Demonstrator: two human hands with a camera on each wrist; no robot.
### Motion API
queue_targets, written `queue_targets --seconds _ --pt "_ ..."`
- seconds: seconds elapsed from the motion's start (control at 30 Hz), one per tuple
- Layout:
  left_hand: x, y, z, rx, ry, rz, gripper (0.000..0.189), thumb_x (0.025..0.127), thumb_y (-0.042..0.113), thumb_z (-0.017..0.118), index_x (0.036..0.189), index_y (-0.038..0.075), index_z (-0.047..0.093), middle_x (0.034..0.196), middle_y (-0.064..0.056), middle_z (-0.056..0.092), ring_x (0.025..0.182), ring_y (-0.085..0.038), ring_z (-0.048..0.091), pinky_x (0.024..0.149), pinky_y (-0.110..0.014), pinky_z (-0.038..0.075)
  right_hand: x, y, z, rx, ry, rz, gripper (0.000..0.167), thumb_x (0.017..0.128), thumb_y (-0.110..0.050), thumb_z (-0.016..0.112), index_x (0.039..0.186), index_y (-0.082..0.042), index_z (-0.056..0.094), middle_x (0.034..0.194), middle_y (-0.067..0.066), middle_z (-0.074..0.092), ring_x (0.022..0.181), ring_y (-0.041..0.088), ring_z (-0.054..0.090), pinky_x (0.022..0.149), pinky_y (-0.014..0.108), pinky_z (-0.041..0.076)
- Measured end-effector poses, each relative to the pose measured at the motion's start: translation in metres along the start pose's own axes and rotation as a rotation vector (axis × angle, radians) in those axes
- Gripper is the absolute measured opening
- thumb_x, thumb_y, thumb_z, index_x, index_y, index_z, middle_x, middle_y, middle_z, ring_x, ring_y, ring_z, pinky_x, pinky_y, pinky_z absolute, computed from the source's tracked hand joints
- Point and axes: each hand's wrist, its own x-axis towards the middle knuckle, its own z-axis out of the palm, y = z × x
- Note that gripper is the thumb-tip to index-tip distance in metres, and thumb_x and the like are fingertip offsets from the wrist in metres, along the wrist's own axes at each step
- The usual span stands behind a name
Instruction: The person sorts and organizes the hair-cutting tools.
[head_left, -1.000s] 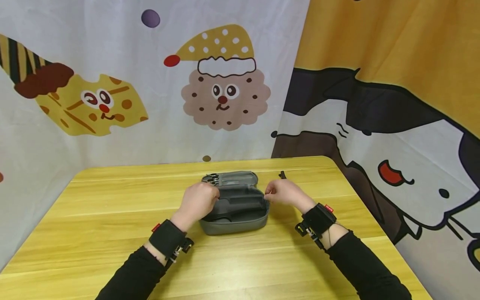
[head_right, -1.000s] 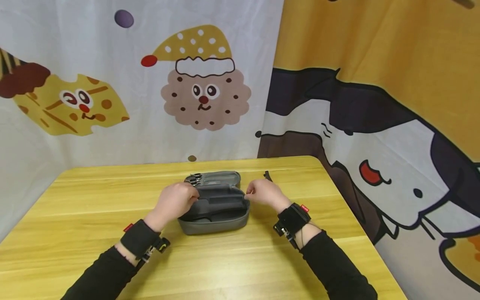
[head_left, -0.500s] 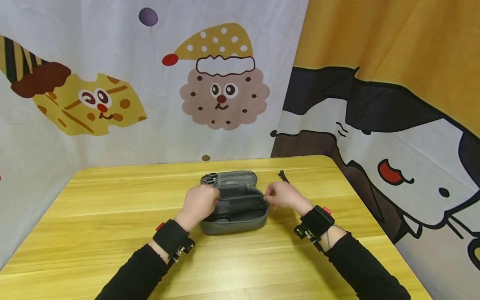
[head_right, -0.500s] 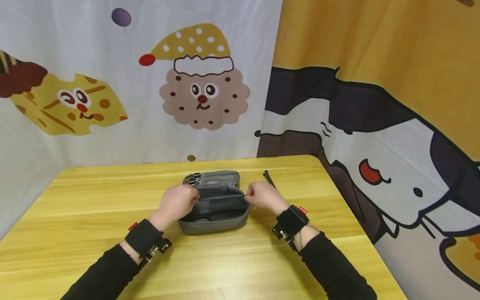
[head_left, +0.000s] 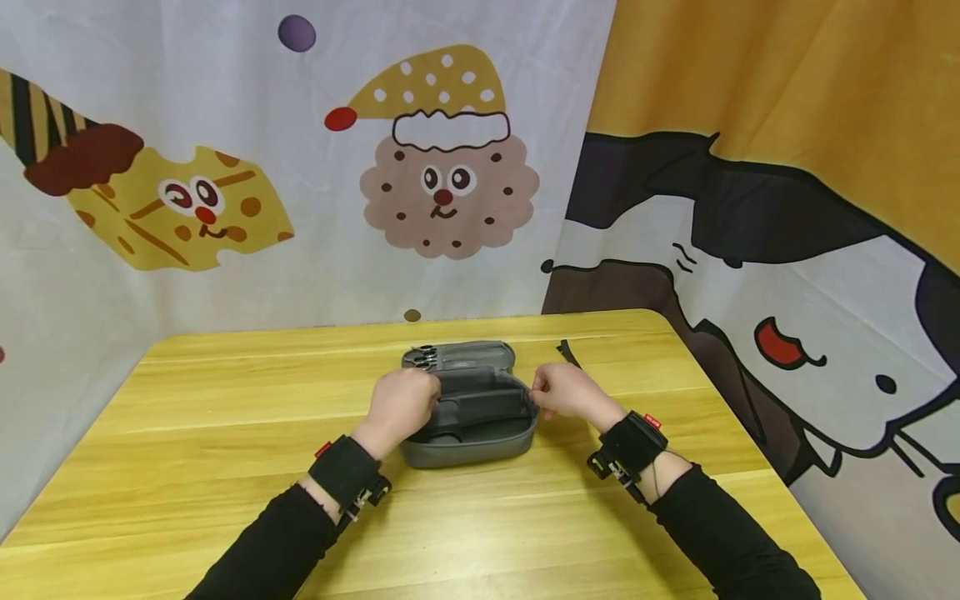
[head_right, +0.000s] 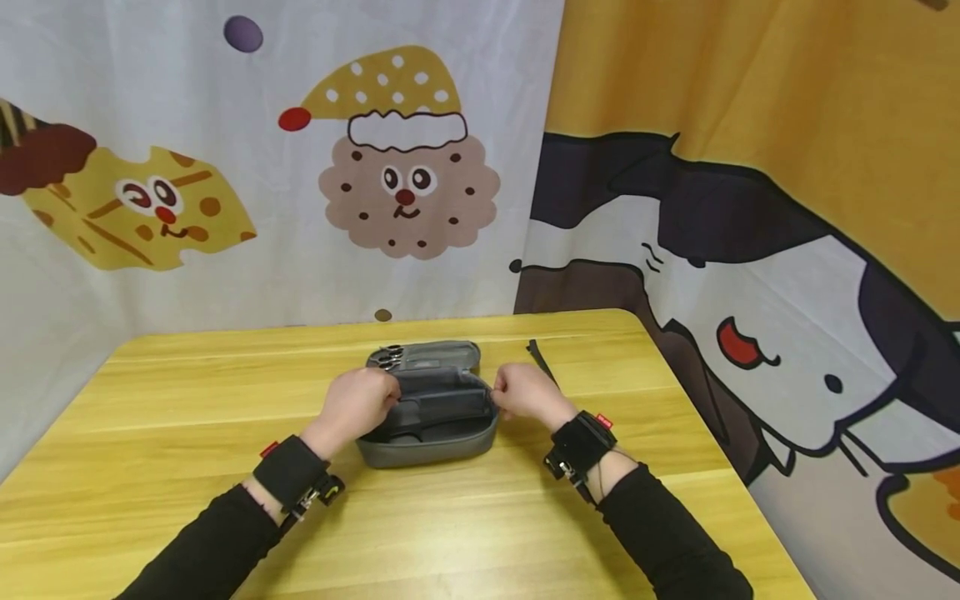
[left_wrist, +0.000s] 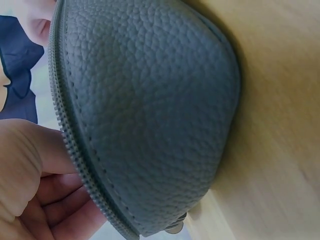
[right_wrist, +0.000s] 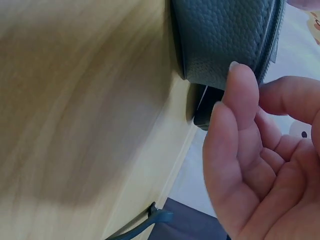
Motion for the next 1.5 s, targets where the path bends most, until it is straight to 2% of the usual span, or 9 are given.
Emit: queue_targets --seconds 0.13,0.3,0.5,0.7,0.93,1.27,1.5 --pt "0.0 0.001 0.0 0.013 0.001 0.002 0.02 0.081 0.004 0.079 0.07 0.018 0.069 0.067 0.0 0.062 0.06 -0.019 0.059 0.052 -0.033 0.049 -0.001 -0.001 0.002 0.049 -0.005 0.017 0.013 0.096 -0.007 0.061 0.083 -0.006 0.059 0.072 0.002 0.062 0.058 0.015 0.065 0.056 0.028 0.056" --pt "0.0 0.003 0.004 0.014 -0.023 0.01 0.028 0.083 0.004 0.078 0.066 0.019 0.061 0.064 0.001 0.056 0.055 -0.017 0.053 0.049 -0.029 0.036 0.0 -0.001 0.004 0.082 0.006 0.029 0.013 0.097 -0.005 0.058 0.083 -0.006 0.057 0.073 0.003 0.062 0.056 0.014 0.064 0.054 0.028 0.056" --pt "0.0 0.004 0.01 0.01 -0.059 -0.002 0.037 0.084 0.003 0.076 0.061 0.019 0.053 0.061 0.002 0.05 0.053 -0.015 0.047 0.051 -0.028 0.028 0.001 0.0 0.006 0.105 -0.002 0.019 0.013 0.097 -0.004 0.058 0.085 -0.006 0.057 0.075 0.003 0.062 0.058 0.015 0.065 0.055 0.03 0.058" --pt "0.002 0.002 0.012 0.008 -0.051 0.012 0.042 0.082 0.002 0.077 0.057 0.02 0.049 0.058 0.003 0.049 0.052 -0.015 0.048 0.048 -0.028 0.031 0.001 -0.001 0.005 0.097 0.014 0.018 0.013 0.096 -0.004 0.059 0.084 -0.006 0.057 0.073 0.003 0.062 0.056 0.014 0.065 0.054 0.031 0.058" --pt "0.002 0.0 0.016 -0.014 -0.105 -0.003 0.04 0.083 0.002 0.076 0.058 0.02 0.05 0.06 0.003 0.051 0.053 -0.014 0.048 0.049 -0.027 0.032 0.0 -0.001 0.005 0.101 0.016 0.005 0.013 0.096 -0.003 0.059 0.084 -0.006 0.056 0.072 0.002 0.062 0.055 0.014 0.064 0.053 0.03 0.057" --pt "0.004 0.002 0.018 -0.021 -0.126 -0.026 0.04 0.083 0.002 0.076 0.058 0.019 0.05 0.062 0.002 0.053 0.055 -0.015 0.05 0.049 -0.028 0.036 -0.001 0.0 0.006 0.086 0.018 0.016 0.014 0.097 -0.004 0.059 0.083 -0.007 0.056 0.071 0.002 0.062 0.056 0.014 0.065 0.052 0.027 0.056" --pt "0.005 0.003 0.02 -0.012 -0.152 -0.037 0.041 0.084 0.001 0.074 0.057 0.019 0.048 0.061 0.002 0.051 0.054 -0.014 0.048 0.05 -0.028 0.034 -0.003 -0.001 0.007 0.098 0.018 0.019 0.014 0.097 -0.003 0.06 0.084 -0.006 0.056 0.072 0.003 0.061 0.057 0.016 0.066 0.053 0.028 0.056"
